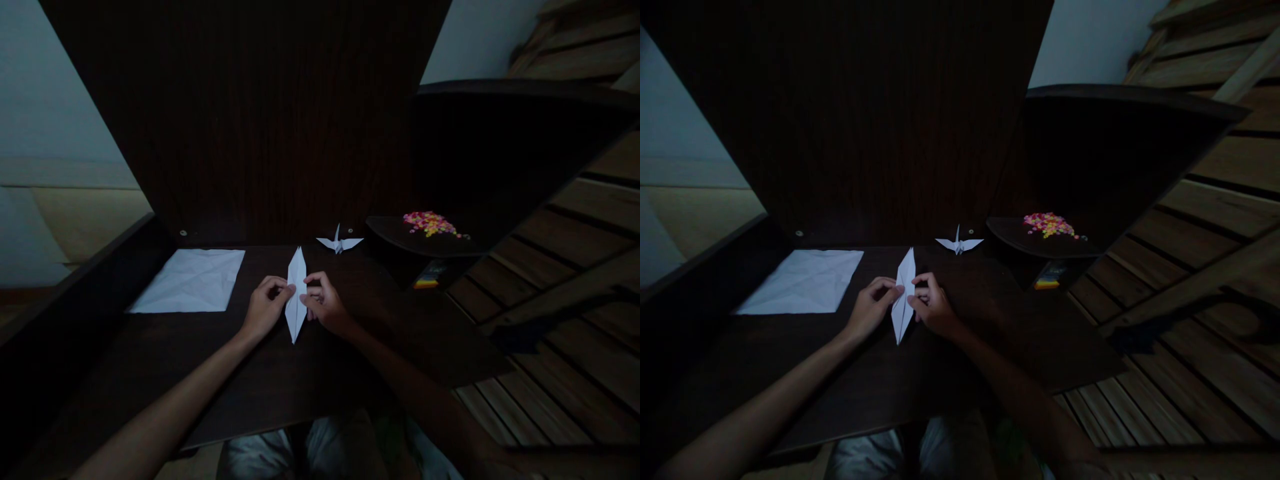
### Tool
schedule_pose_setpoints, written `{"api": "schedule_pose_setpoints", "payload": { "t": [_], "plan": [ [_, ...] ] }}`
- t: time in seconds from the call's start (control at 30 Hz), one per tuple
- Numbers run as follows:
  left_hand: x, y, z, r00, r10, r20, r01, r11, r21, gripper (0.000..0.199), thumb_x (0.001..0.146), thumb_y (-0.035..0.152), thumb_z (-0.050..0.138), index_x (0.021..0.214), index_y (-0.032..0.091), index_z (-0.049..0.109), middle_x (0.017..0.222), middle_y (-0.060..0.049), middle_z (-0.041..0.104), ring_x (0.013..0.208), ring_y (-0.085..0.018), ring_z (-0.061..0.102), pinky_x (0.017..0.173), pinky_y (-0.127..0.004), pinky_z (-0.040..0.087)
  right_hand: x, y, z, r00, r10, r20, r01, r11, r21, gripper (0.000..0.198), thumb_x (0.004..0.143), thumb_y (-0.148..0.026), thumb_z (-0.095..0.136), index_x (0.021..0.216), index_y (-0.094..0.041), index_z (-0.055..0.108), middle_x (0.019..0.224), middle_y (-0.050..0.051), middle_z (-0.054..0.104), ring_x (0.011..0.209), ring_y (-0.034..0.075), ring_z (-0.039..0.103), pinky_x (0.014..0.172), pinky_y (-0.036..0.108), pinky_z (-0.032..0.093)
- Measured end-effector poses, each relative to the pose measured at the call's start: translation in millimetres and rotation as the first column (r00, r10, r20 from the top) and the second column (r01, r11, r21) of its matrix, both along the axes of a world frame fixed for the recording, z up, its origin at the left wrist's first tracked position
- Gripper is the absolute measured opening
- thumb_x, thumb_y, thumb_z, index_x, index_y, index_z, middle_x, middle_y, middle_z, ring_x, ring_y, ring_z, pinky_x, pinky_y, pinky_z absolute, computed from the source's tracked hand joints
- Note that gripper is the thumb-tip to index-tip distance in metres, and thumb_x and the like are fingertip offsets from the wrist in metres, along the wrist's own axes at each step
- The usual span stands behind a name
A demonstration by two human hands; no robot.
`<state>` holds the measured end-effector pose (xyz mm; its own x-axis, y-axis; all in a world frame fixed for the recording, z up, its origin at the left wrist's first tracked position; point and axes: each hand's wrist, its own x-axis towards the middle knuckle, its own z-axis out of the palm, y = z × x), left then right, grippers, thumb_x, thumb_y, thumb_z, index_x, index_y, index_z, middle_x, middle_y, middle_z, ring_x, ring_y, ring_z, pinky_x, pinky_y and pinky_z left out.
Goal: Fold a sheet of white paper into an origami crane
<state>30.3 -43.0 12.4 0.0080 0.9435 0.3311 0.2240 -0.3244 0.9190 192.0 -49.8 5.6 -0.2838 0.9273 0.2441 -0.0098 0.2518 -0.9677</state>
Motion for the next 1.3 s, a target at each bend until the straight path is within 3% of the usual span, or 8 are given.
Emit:
{"api": "schedule_pose_setpoints", "payload": {
  "t": [0.13, 0.3, 0.43, 0.67, 0.9, 1.3],
  "plan": [
    [1, 1, -0.4, 0.996, -0.030, 0.086, 0.041, 0.990, -0.136, 0.019, 0.071, 0.036, 0.066, 0.067, 0.017, 0.064, 0.074, -0.001, 0.061, 0.074, -0.017, 0.056, 0.072, -0.028, 0.042, 0, -1, 2, 1.000, -0.001, 0.002, 0.001, 1.000, -0.003, 0.028, 0.079, -0.025, 0.056, 0.100, -0.022, 0.037, 0.058, -0.009, 0.054, 0.038, 0.006, 0.046, 0.037, 0.016, 0.036],
    [3, 0, 0.9, 0.955, -0.030, 0.294, 0.110, 0.959, -0.261, 0.022, 0.067, 0.038, 0.069, 0.068, 0.016, 0.065, 0.085, -0.004, 0.067, 0.079, -0.019, 0.059, 0.074, -0.028, 0.044, -2, -3, 6, 0.999, -0.017, -0.030, 0.017, 1.000, -0.017, 0.036, 0.078, -0.025, 0.058, 0.106, -0.022, 0.036, 0.062, -0.009, 0.055, 0.040, 0.006, 0.047, 0.038, 0.016, 0.037],
    [5, -3, 4.5, 0.937, -0.016, 0.348, 0.103, 0.967, -0.232, 0.024, 0.064, 0.037, 0.073, 0.065, 0.015, 0.064, 0.093, -0.006, 0.067, 0.080, -0.018, 0.059, 0.074, -0.028, 0.045, -2, -1, 5, 0.992, -0.079, -0.097, 0.078, 0.997, -0.011, 0.040, 0.076, -0.027, 0.061, 0.107, -0.023, 0.036, 0.064, -0.009, 0.051, 0.041, 0.005, 0.046, 0.036, 0.015, 0.036],
    [5, -6, 8.1, 0.958, -0.092, 0.270, 0.145, 0.972, -0.185, 0.034, 0.073, 0.047, 0.066, 0.061, 0.015, 0.059, 0.056, 0.003, 0.051, 0.056, -0.010, 0.046, 0.056, -0.021, 0.038, 1, 5, 0, 0.997, -0.081, -0.017, 0.082, 0.997, 0.017, 0.018, 0.078, -0.034, 0.061, 0.083, -0.019, 0.052, 0.065, -0.004, 0.052, 0.045, 0.006, 0.046, 0.036, 0.016, 0.034],
    [6, -8, 9.5, 0.950, -0.112, 0.292, 0.172, 0.967, -0.190, 0.034, 0.065, 0.046, 0.073, 0.071, 0.016, 0.059, 0.063, 0.003, 0.058, 0.060, -0.012, 0.053, 0.057, -0.022, 0.041, -3, 1, 3, 0.999, 0.005, 0.035, -0.005, 1.000, 0.011, 0.027, 0.083, -0.043, 0.055, 0.076, -0.018, 0.052, 0.049, -0.007, 0.047, 0.037, 0.006, 0.046, 0.037, 0.018, 0.034],
    [7, -6, 2.5, 0.915, -0.140, 0.378, 0.208, 0.967, -0.145, 0.037, 0.064, 0.036, 0.076, 0.085, 0.017, 0.053, 0.072, 0.002, 0.058, 0.063, -0.010, 0.057, 0.057, -0.020, 0.043, -1, 2, 2, 0.999, -0.036, -0.009, 0.036, 0.999, 0.003, 0.024, 0.080, -0.040, 0.060, 0.079, -0.018, 0.050, 0.056, -0.007, 0.050, 0.037, 0.006, 0.048, 0.035, 0.017, 0.034]
  ]
}}
